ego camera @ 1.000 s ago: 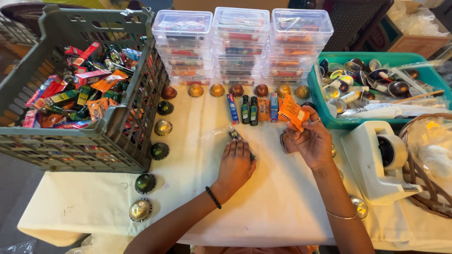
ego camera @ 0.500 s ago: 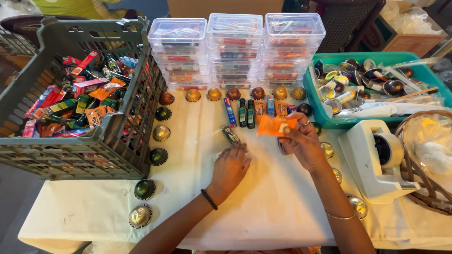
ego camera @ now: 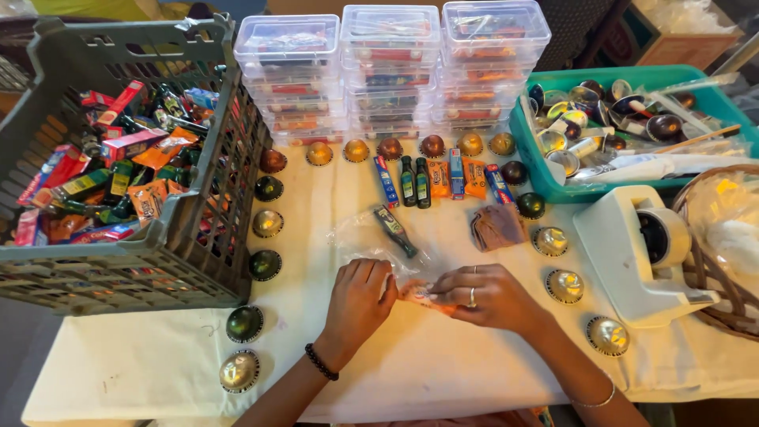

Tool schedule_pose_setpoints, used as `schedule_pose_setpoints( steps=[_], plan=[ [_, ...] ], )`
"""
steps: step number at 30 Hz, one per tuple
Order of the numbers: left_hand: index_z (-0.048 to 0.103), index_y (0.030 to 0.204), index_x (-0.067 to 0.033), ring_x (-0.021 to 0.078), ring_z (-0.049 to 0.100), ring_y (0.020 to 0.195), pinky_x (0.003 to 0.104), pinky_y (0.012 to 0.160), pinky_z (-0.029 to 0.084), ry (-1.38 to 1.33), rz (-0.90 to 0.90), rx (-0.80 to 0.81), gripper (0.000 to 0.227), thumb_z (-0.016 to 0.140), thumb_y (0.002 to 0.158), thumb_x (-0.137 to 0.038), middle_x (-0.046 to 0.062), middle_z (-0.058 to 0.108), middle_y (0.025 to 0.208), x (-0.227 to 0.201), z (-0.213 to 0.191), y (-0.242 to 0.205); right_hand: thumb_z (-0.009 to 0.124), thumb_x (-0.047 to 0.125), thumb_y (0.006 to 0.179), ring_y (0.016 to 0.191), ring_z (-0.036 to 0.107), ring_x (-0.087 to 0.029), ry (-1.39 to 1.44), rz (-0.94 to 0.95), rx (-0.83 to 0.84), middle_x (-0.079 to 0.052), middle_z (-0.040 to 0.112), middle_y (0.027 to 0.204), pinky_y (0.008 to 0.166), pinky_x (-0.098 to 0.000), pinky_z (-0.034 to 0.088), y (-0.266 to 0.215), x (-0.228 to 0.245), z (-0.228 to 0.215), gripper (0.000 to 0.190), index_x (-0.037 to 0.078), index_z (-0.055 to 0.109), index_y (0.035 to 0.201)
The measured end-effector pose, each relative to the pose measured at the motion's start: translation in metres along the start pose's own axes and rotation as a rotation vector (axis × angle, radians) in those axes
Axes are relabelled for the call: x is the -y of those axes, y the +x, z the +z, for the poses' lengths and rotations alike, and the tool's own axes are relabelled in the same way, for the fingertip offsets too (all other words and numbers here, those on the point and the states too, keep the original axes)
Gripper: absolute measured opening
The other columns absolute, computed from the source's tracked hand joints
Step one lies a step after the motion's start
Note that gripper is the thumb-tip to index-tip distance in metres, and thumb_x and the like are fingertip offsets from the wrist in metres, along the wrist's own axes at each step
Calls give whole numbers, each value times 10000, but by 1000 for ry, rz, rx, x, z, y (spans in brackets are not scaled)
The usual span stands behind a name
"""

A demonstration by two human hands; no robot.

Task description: The person selects small snack packets from a crate, arranges them on a table, and places them into a clear plastic bag. The person then seals the bag and places it into a basket.

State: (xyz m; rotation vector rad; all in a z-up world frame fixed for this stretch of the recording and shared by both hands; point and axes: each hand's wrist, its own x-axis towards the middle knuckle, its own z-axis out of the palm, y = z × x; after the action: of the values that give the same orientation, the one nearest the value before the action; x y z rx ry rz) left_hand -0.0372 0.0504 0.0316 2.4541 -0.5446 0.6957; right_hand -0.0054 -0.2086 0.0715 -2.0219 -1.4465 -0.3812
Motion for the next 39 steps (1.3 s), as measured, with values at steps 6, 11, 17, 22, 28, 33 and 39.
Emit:
schedule_pose_setpoints(
  steps=[6,11,17,22,28,33,39],
  plan=[
    [631,947,-61,304,608,898,436,805,494,-23,31,-38,126,714,857,-90,100,626,882,-4,-1,-5,792,134,773,958,725,-199,-305,7,-85,-28,718,1062,769,-331,583,1,0,29,208,88,754,972],
    [639,963,-59,309,607,871,436,767,496,-79,42,-21,128,712,861,-90,107,631,879,-11,1,-9,748,142,792,998,684,-189,-503,-42,-139,-8,705,1093,787,-338,528,3,-2,50,206,111,757,996],
    [657,983,-46,311,598,853,441,745,491,-97,63,-3,153,712,850,-97,108,636,884,-13,11,-15,717,191,880,1190,474,-215,-718,19,-127,-2,593,1342,924,-432,397,-3,-25,85,211,163,749,1087],
    [659,962,-53,301,591,891,435,788,486,-66,71,14,139,710,846,-109,98,629,888,-16,15,-18,695,220,863,1420,300,-280,-844,217,-110,1,404,1612,1033,-514,276,24,-3,81,349,240,741,1209],
    [643,960,-59,334,564,1081,478,906,434,-120,45,42,170,720,844,-157,123,620,1051,-22,-8,-5,704,212,706,1431,73,-506,-403,403,79,-142,137,1634,1003,-692,142,32,4,78,673,117,631,1369],
    [518,1398,-47,354,411,1400,548,1122,313,-42,22,128,519,592,964,-321,169,455,1508,27,19,-12,541,-25,666,1336,533,-249,45,600,-93,-12,728,1275,1105,-477,317,-8,-28,69,560,113,718,1179],
    [361,1547,-11,363,219,1516,563,1161,193,90,15,229,729,498,1016,-492,212,282,1636,21,23,-16,629,22,831,1002,652,-340,-151,391,-237,-130,721,1036,890,-445,513,68,-65,35,257,71,751,1052]
  ],
)
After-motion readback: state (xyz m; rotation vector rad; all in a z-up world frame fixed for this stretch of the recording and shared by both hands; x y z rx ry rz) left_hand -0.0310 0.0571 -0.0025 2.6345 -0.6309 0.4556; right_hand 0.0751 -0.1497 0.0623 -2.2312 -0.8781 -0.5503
